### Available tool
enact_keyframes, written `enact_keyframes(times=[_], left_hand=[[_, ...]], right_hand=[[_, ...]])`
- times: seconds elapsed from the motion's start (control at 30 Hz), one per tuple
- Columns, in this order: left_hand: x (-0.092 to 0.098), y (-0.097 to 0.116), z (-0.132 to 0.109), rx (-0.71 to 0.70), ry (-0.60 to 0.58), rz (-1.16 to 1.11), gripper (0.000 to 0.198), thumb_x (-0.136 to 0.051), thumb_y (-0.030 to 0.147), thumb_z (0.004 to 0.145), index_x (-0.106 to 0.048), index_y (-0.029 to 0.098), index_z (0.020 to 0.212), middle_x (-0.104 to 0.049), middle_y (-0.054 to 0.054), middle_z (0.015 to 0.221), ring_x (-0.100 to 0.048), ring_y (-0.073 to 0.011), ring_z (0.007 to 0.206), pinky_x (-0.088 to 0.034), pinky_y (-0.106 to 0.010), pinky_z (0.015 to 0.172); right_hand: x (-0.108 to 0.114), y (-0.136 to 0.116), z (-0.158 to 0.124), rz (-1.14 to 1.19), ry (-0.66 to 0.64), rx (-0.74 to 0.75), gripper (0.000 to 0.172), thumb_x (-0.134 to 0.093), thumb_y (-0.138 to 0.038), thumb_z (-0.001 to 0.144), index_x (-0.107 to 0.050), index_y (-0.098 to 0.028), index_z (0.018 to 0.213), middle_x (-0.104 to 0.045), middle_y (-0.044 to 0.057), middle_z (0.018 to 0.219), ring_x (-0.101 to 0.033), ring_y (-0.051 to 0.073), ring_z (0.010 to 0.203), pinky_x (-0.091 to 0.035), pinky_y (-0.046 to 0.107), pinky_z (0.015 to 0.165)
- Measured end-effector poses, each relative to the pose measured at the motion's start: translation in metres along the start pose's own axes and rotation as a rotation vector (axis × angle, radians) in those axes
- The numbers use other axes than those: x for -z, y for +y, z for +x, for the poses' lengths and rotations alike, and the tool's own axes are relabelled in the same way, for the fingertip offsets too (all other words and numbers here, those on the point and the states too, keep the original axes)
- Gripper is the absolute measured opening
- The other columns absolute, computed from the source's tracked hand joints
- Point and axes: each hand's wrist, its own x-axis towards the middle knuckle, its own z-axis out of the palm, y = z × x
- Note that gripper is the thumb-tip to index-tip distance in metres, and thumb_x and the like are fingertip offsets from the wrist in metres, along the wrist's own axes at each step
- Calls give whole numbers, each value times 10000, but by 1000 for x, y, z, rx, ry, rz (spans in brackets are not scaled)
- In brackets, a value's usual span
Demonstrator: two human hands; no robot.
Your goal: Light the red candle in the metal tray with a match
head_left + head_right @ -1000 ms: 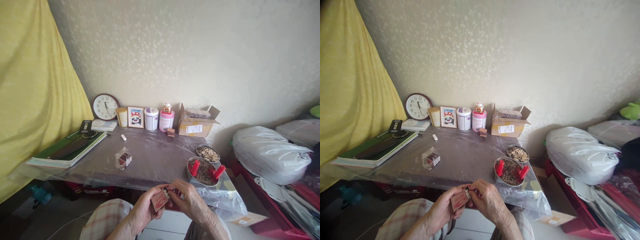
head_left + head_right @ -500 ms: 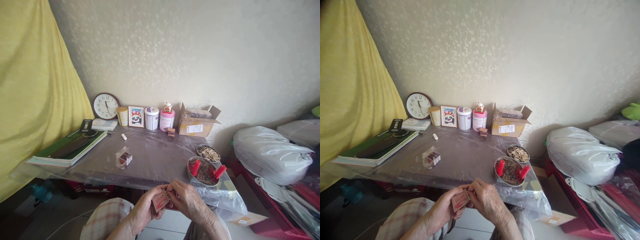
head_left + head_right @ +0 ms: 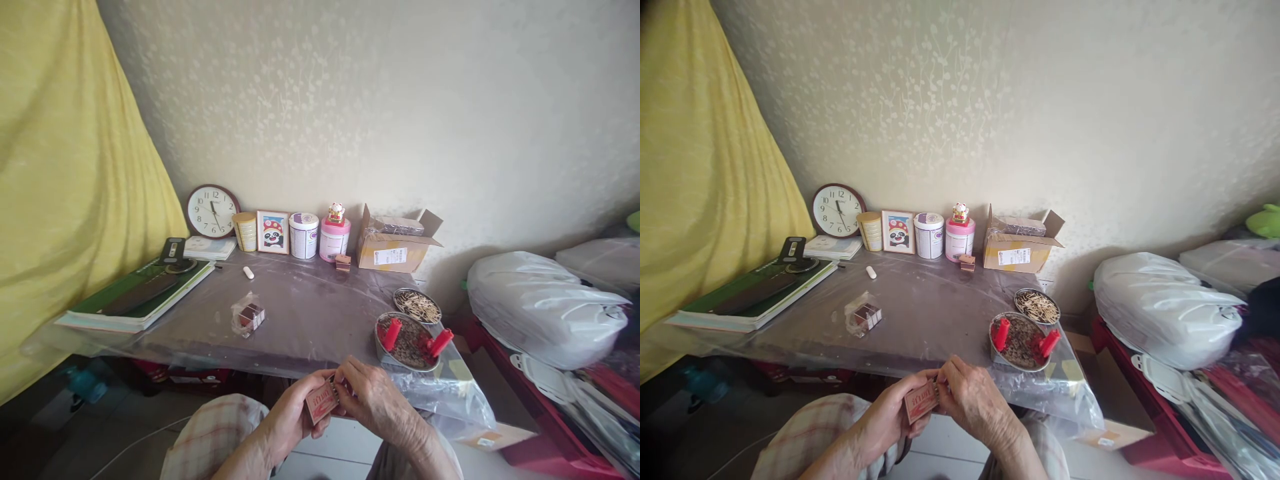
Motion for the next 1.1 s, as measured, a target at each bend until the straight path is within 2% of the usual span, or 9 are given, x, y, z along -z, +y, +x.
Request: enact_keyframes(times=[0.3, 0.5, 1.1], left_hand=[[1, 0, 1, 0, 20, 2, 322, -533, 315, 789, -678, 164, 1033, -608, 8, 610, -428, -77, 350, -226, -230, 375], [-1, 2, 0, 16, 50, 7, 286, -550, 332, 785, -683, 167, 978, -586, 19, 603, -437, -75, 369, -223, -227, 386], [-4, 4, -4, -51, 85, 95, 338, -585, 389, 799, -719, 151, 999, -581, 2, 629, -434, -75, 398, -238, -225, 398]], right_hand=[[-1, 0, 1, -6, -22, -2, 111, -505, -131, 886, -567, -186, 813, -625, -1, 761, -553, 113, 588, -333, 233, 544], [1, -1, 0, -41, -61, 0, 90, -520, -135, 887, -575, -174, 828, -644, 15, 780, -573, 125, 609, -344, 236, 546], [0, -2, 5, -94, -77, -28, 84, -519, -132, 871, -584, -165, 827, -644, 18, 752, -566, 128, 594, -317, 248, 531]])
